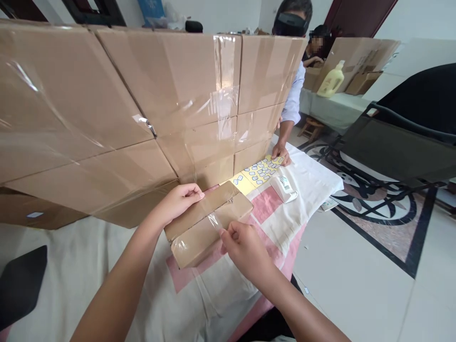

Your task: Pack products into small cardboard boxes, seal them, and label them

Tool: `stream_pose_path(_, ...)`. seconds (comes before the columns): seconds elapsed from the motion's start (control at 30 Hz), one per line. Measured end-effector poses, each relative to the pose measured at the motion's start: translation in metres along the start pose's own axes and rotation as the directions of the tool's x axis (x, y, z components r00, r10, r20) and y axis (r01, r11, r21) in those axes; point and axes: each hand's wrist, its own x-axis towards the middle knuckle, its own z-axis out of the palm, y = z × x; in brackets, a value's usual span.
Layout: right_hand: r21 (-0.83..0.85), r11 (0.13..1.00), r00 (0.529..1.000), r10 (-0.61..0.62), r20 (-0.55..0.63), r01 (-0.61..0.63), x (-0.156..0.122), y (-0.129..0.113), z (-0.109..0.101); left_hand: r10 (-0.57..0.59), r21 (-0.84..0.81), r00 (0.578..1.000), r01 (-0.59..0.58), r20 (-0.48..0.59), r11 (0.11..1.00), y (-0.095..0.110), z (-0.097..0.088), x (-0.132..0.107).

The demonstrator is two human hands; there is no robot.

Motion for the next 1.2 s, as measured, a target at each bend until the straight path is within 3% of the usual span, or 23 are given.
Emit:
stream_pose_path(0.13,-0.079,0.997,0.999,0.020,-0.037,-0.022,-0.001,0.002,-0.001,-0.036,-0.019,0.999,0.036,-0.019,0.999,-0.002,0.001,-0.003)
stream_pose_path(0.3,0.055,0.997,0.997,0.064,-0.038,-0.062,-0.002,0.009,0.004,-0.042,-0.062,0.999,0.040,-0.030,0.997,-0.008,0.001,-0.006)
stream_pose_path(0.57,0.380,0.922,0.996,-0.053,-0.076,0.078,0.001,0.036,0.022,-0.241,-0.354,0.953,0.292,0.181,0.888,0.000,-0.001,-0.006)
stream_pose_path(0.73,0.459,0.870,0.977,-0.103,-0.185,0.179,0.008,0.056,0.040,-0.245,-0.419,0.935,0.337,0.258,0.843,0.004,0.001,-0.005)
stream_pose_path(0.83,0.458,0.859,0.961,-0.122,-0.250,0.228,0.011,0.061,0.047,-0.247,-0.426,0.929,0.349,0.277,0.835,0.004,0.002,-0.005)
stream_pose_path(0.97,0.524,0.827,0.974,-0.117,-0.193,0.203,0.012,0.062,0.045,-0.255,-0.397,0.920,0.362,0.298,0.843,0.002,0.002,-0.001)
stream_pose_path(1.2,0.550,0.819,0.985,-0.105,-0.136,0.163,0.013,0.061,0.039,-0.454,-0.188,0.864,0.493,0.219,0.849,0.005,0.012,0.006)
